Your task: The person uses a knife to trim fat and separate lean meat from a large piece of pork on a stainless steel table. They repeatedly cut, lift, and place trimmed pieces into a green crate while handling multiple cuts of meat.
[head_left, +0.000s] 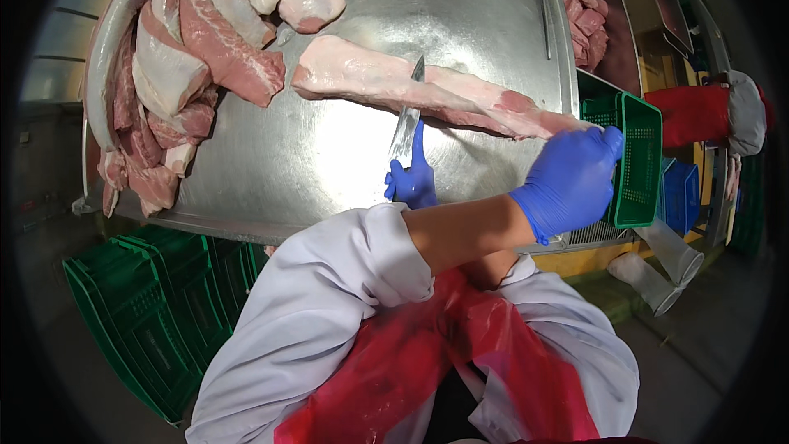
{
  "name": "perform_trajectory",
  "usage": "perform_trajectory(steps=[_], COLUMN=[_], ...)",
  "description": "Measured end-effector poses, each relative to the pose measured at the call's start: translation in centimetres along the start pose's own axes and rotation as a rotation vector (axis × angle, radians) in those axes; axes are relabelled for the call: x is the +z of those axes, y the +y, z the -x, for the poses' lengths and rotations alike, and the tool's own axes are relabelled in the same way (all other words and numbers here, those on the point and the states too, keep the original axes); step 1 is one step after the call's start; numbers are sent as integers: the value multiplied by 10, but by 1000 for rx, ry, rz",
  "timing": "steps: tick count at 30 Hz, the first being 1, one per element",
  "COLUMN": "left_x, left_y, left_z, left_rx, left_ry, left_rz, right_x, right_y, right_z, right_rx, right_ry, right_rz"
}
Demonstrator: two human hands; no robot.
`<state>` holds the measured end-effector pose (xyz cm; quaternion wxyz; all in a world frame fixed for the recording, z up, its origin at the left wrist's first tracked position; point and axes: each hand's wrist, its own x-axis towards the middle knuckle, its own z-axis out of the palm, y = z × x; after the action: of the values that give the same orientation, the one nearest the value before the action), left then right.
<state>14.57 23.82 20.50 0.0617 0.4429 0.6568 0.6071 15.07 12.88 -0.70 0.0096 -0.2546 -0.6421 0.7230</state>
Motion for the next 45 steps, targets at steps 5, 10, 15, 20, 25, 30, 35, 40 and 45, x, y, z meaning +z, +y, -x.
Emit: perform_trajectory(steps=[5, 10, 15, 20, 25, 30, 35, 40, 45], left_x=[7, -7, -11, -39, -51, -59, -76, -73, -94], left_y=[18, 28, 53, 66, 99, 107, 118, 130, 151], left_z=[4, 3, 8, 2, 1, 2, 1, -16, -20], left_rx=[53, 78, 110, 183, 155, 279, 376, 413, 653], left_ry=[-3, 13, -109, -112, -33, 18, 231, 208, 357], left_rz=[-3, -26, -137, -198, -194, -286, -363, -110, -207], right_x=[-14, 44, 40, 95, 99, 145, 172, 206, 218], right_y=[-30, -2, -21, 0, -40, 29, -13, 67, -41], right_z=[-115, -10, -133, -9, -119, -42, -107, -102, -82], right_rx=[131, 96, 55, 56, 90, -4, -50, -453, 161], right_ry=[-40, -40, -57, -113, -122, -79, -115, 209, -63], right_rz=[-4, 4, 43, 106, 79, 194, 172, 284, -127])
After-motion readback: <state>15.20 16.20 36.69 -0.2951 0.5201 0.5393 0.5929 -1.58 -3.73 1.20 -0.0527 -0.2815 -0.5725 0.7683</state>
